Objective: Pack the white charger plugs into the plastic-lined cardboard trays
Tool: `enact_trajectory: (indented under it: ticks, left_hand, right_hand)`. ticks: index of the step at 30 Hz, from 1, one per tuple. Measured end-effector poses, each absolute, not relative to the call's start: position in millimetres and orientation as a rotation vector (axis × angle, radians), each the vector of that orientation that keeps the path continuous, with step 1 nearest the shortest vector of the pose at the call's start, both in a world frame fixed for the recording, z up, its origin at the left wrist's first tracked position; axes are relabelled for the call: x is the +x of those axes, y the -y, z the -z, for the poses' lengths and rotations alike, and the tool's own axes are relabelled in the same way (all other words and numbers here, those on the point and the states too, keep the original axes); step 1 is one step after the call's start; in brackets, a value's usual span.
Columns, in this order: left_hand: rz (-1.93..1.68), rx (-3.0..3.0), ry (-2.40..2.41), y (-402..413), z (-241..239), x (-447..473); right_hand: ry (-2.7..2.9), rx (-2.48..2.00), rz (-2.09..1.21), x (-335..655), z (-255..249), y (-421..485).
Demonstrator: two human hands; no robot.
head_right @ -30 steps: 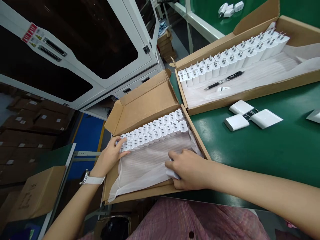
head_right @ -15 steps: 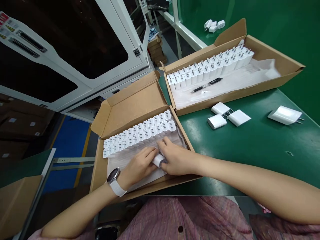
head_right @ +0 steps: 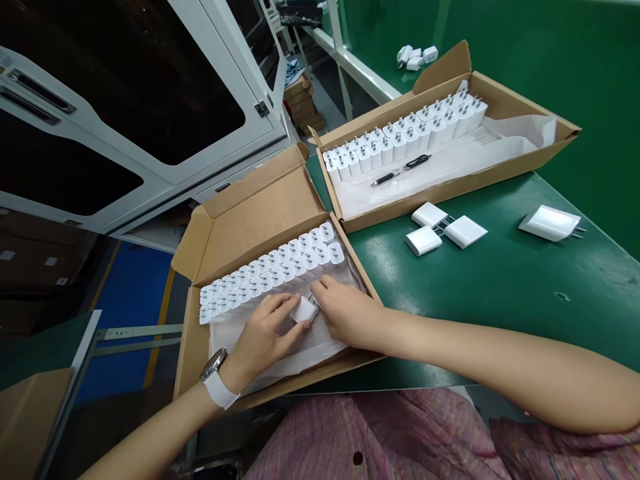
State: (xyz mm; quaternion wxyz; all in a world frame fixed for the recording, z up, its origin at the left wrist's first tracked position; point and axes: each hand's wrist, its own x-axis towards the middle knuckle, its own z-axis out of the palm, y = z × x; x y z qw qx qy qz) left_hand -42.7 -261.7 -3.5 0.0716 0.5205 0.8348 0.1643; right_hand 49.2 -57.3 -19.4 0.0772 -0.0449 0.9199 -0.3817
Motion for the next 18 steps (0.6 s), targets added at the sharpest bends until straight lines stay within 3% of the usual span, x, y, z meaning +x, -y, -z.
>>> enact_trajectory:
  ticks: [11,18]
  left_hand:
    - [-0.642,1.35,-2.379,247,-6,-45]
    - [-0.352,1.533,-2.4,226,-7,-46]
  right_hand:
    - [-2.845,-0.1,1.221,46,20,59]
    - [-3.142,-0.124,0.698,74,3,64]
